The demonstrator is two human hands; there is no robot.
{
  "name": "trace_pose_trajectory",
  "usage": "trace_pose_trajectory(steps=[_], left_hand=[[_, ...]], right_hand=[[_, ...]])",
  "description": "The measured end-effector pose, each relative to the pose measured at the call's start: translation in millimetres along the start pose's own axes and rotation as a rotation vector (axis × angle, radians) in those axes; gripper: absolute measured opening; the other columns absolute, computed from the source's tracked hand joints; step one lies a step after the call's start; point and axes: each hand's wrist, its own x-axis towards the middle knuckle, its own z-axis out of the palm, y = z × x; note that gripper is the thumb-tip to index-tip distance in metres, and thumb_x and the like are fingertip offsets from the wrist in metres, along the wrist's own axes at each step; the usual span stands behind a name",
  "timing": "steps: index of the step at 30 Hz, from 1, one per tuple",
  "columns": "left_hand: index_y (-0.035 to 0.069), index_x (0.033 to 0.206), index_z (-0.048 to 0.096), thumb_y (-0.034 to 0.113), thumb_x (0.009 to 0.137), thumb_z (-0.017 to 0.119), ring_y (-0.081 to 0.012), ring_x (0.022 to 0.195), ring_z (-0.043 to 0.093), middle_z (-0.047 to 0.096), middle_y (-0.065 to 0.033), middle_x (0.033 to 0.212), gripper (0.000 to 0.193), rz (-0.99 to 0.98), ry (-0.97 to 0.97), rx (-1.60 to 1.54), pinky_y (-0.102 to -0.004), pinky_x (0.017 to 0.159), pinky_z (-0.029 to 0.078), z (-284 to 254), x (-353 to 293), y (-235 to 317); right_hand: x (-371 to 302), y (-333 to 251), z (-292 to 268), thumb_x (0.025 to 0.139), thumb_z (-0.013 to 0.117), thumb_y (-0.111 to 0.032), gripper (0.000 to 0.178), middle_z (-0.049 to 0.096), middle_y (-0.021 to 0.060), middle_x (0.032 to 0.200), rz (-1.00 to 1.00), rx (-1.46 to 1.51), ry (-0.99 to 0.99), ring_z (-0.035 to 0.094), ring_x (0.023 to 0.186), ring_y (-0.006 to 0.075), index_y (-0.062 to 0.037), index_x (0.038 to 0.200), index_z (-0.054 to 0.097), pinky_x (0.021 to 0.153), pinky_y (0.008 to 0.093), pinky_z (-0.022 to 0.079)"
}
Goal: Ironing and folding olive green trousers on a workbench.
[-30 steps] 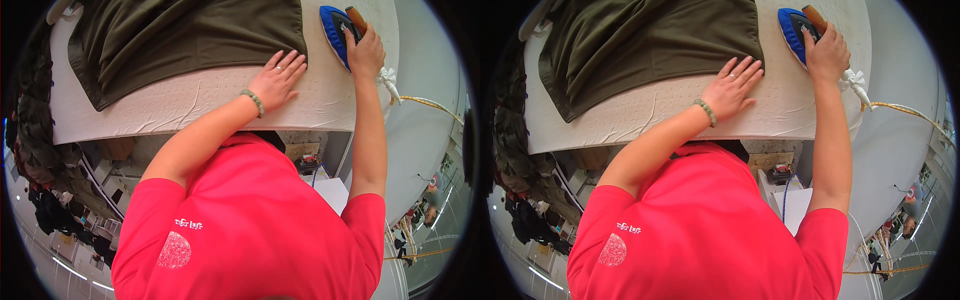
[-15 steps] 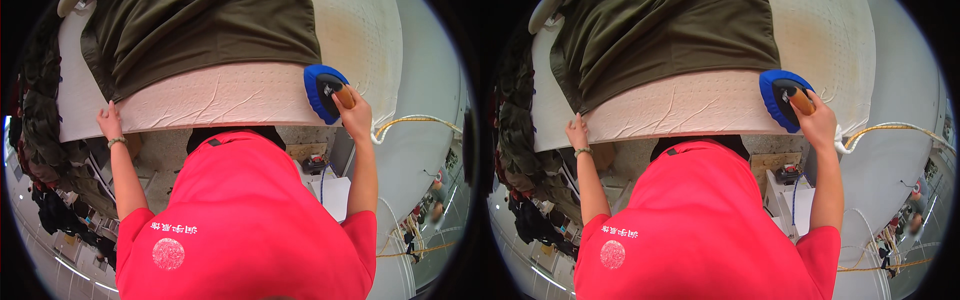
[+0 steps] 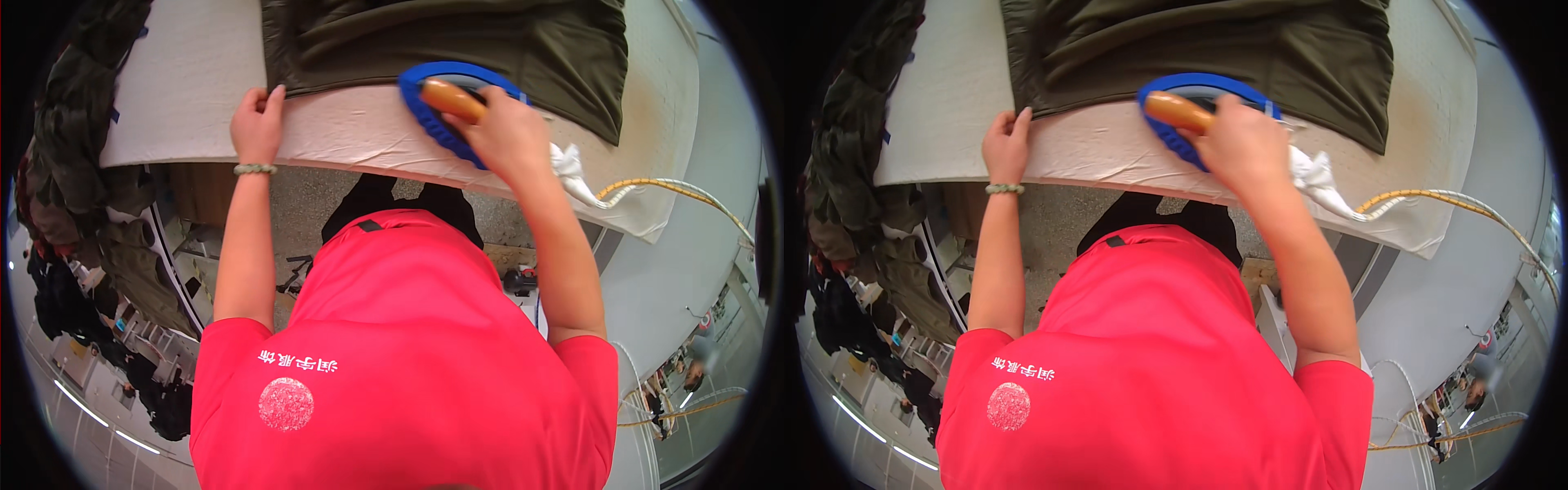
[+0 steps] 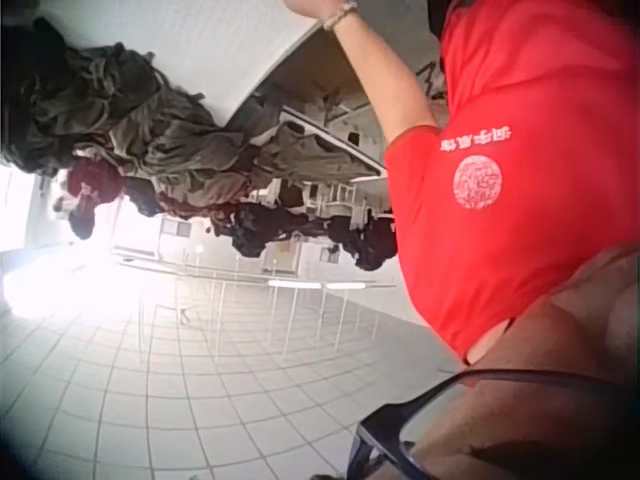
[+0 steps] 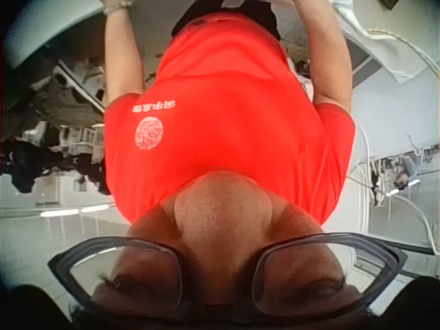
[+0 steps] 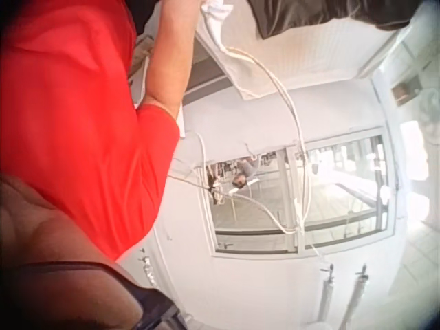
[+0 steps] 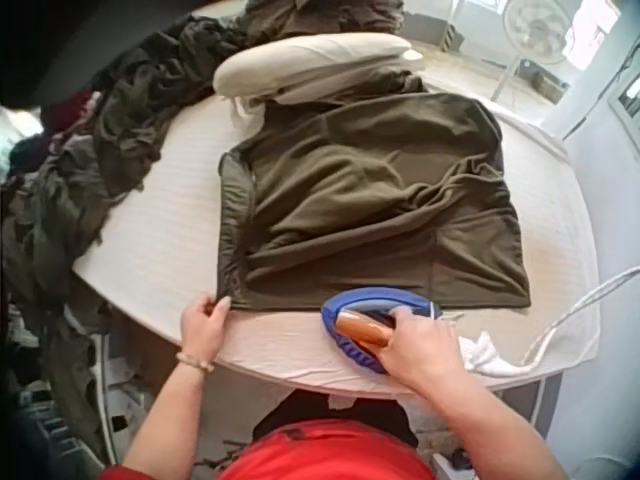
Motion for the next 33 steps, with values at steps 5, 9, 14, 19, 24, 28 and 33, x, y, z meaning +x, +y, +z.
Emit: trace_pose_trajectory(steps=[5,9,14,19,24,28,33], left_hand=[[0.007,0.085,0.066,0.040,0.091,0.071,-0.0278,0.067,0.065,0.066,-0.0094,0.070,0.034,0.081,0.031,0.119,-0.0418,0.061,0.048,0,-2,2],[0.008,0.084,0.066,0.038,0.091,0.070,-0.0314,0.067,0.064,0.067,-0.0100,0.071,0.031,0.058,0.009,0.128,-0.0420,0.061,0.048,-1,0,3],[0.008,0.083,0.066,0.038,0.091,0.071,-0.0312,0.067,0.064,0.067,-0.0100,0.071,0.031,0.045,0.009,0.105,-0.0417,0.061,0.049,-1,-5,8],[0.007,0.086,0.065,0.037,0.092,0.071,-0.0276,0.066,0.063,0.066,-0.0095,0.071,0.032,0.061,0.064,0.154,-0.0399,0.062,0.048,3,-5,3],[0.004,0.086,0.063,0.036,0.093,0.072,-0.0174,0.064,0.055,0.061,-0.0050,0.068,0.034,0.073,0.079,0.189,-0.0348,0.062,0.046,5,1,-11],[0.003,0.083,0.063,0.035,0.093,0.074,-0.0146,0.059,0.055,0.063,-0.0032,0.069,0.035,0.129,0.126,0.119,-0.0311,0.055,0.044,10,3,-25],[0.004,0.079,0.064,0.037,0.092,0.076,-0.0109,0.051,0.057,0.062,-0.0022,0.067,0.038,-0.303,0.088,-0.525,-0.0253,0.045,0.040,29,-9,32]], right_hand=[[14,-118,33,0.087,0.074,-0.047,0.050,0.072,0.0196,0.078,-0.260,0.019,0.015,0.072,0.077,0.0403,0.0001,0.098,0.062,0.069,0.0487,0.058],[19,-119,41,0.089,0.072,-0.044,0.045,0.072,0.0199,0.077,-0.215,-0.057,0.042,0.072,0.075,0.0410,-0.0007,0.097,0.062,0.067,0.0498,0.058],[-10,-7,17,0.092,0.069,-0.043,0.040,0.071,0.0223,0.083,0.021,-0.153,0.115,0.070,0.079,0.0429,-0.0053,0.104,0.065,0.069,0.0522,0.055],[-41,169,-13,0.094,0.067,-0.048,0.043,0.072,0.0221,0.088,0.269,-0.113,0.246,0.069,0.090,0.0436,-0.0077,0.108,0.069,0.077,0.0515,0.054],[-47,317,-39,0.092,0.066,-0.051,0.044,0.072,0.0221,0.095,0.606,0.002,0.276,0.069,0.094,0.0438,-0.0092,0.104,0.075,0.080,0.0507,0.053],[-22,363,-59,0.091,0.064,-0.052,0.046,0.073,0.0230,0.097,0.683,-0.067,0.337,0.069,0.096,0.0434,-0.0089,0.102,0.076,0.082,0.0502,0.054],[-4,386,-76,0.091,0.067,-0.049,0.048,0.073,0.0209,0.104,0.748,-0.087,0.388,0.069,0.101,0.0411,-0.0079,0.115,0.071,0.086,0.0483,0.053]])
